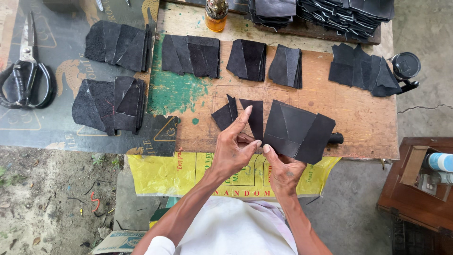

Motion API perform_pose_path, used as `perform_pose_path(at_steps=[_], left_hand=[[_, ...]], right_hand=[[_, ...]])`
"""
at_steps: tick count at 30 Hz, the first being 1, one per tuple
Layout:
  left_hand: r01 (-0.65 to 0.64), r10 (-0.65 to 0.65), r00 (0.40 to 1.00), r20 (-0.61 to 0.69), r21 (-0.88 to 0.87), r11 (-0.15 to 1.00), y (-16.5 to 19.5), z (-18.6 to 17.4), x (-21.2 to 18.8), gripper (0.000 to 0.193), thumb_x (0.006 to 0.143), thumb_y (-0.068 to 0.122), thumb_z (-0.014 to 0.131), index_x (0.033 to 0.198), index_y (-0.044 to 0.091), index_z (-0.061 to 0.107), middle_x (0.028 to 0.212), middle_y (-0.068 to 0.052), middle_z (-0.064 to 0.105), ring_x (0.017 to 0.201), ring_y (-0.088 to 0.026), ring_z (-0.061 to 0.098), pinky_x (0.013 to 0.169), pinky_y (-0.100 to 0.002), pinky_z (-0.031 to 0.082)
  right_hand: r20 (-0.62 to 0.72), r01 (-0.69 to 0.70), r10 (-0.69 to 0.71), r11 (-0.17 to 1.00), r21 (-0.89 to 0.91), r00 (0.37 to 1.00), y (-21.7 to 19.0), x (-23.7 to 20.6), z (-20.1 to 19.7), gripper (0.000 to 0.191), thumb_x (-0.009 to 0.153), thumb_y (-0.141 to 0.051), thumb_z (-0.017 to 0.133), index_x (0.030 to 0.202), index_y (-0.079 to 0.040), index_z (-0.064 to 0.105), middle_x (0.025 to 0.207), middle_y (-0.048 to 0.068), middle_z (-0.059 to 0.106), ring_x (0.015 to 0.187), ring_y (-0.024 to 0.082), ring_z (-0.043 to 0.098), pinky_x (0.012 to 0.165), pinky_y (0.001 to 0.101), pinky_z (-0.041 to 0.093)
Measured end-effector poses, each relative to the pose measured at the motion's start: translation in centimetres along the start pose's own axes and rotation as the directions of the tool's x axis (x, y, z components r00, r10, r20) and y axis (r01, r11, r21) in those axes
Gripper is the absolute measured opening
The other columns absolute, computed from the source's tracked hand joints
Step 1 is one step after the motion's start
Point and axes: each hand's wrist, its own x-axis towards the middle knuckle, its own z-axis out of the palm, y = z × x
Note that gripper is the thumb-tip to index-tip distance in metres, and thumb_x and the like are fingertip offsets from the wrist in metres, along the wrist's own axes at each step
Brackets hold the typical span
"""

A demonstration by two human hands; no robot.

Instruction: The person aligns and folds black leather pieces on a wooden workbench, repeatedly picking up, inspecting, and stacking them. The person handles the pieces by hand, occasionally moving a small jar aside, and continues to fold and align the leather parts throughout the clip.

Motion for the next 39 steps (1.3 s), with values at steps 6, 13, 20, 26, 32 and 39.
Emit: perform_pose_path(at_steps=[6,13,20,26,32,39], left_hand=[[0.154,-0.153,0.988,0.018,-0.144,0.977,-0.6,0.4,0.4,0.084,0.087,-0.004,0.072,0.161,0.010,0.037,0.091,-0.010,0.076,0.082,-0.007,0.070,0.077,-0.022,0.059],[0.093,-0.100,0.994,-0.034,-0.150,0.984,-0.8,0.5,0.3,0.083,0.084,-0.005,0.073,0.158,0.007,0.039,0.110,-0.009,0.073,0.079,-0.005,0.067,0.073,-0.022,0.059],[0.034,-0.041,0.997,-0.060,-0.114,0.993,-0.9,0.4,0.3,0.080,0.082,-0.005,0.074,0.155,0.006,0.042,0.136,-0.008,0.065,0.082,-0.004,0.068,0.073,-0.022,0.061],[0.017,-0.022,0.998,-0.064,-0.070,0.997,-0.7,0.3,0.1,0.080,0.083,-0.003,0.076,0.156,0.006,0.044,0.116,-0.006,0.073,0.078,-0.003,0.066,0.070,-0.021,0.058],[0.121,-0.128,0.990,-0.066,-0.110,0.987,-0.3,0.5,0.1,0.082,0.081,-0.001,0.079,0.155,0.003,0.044,0.075,0.000,0.065,0.067,-0.003,0.060,0.064,-0.020,0.053],[-0.014,0.007,0.992,-0.125,-0.051,0.999,-1.0,0.6,0.4,0.077,0.084,-0.004,0.074,0.155,0.002,0.044,0.090,0.002,0.067,0.076,-0.001,0.059,0.068,-0.018,0.054]], right_hand=[[0.004,0.002,-0.003,0.996,0.093,1.000,-0.7,0.5,-0.1,0.036,0.082,0.011,0.076,0.115,0.001,0.068,0.110,0.008,0.072,0.096,0.016,0.070,0.088,0.0291,0.058],[0.026,0.000,-0.002,0.998,0.066,1.000,-0.6,0.3,-0.2,0.037,0.082,0.009,0.076,0.116,0.000,0.068,0.108,0.008,0.072,0.093,0.014,0.070,0.084,0.0271,0.059],[0.042,0.007,-0.006,1.000,-0.007,0.999,-0.2,0.1,-0.5,0.033,0.084,0.007,0.077,0.116,0.003,0.068,0.106,0.009,0.073,0.090,0.015,0.071,0.080,0.0271,0.060],[0.032,-0.015,0.014,1.000,0.001,0.999,-0.4,0.2,-0.3,0.034,0.083,0.008,0.076,0.116,0.003,0.069,0.106,0.009,0.073,0.089,0.015,0.070,0.079,0.0274,0.059],[0.041,-0.028,0.025,0.996,0.080,0.999,0.3,0.1,-0.4,0.035,0.081,0.009,0.076,0.115,0.001,0.068,0.106,0.008,0.073,0.092,0.015,0.070,0.082,0.0275,0.059],[0.303,-0.373,0.408,0.912,-0.168,0.861,1.1,0.2,-1.3,0.023,0.094,-0.006,0.071,0.113,0.007,0.074,0.097,0.013,0.076,0.087,0.018,0.071,0.082,0.0285,0.060]])
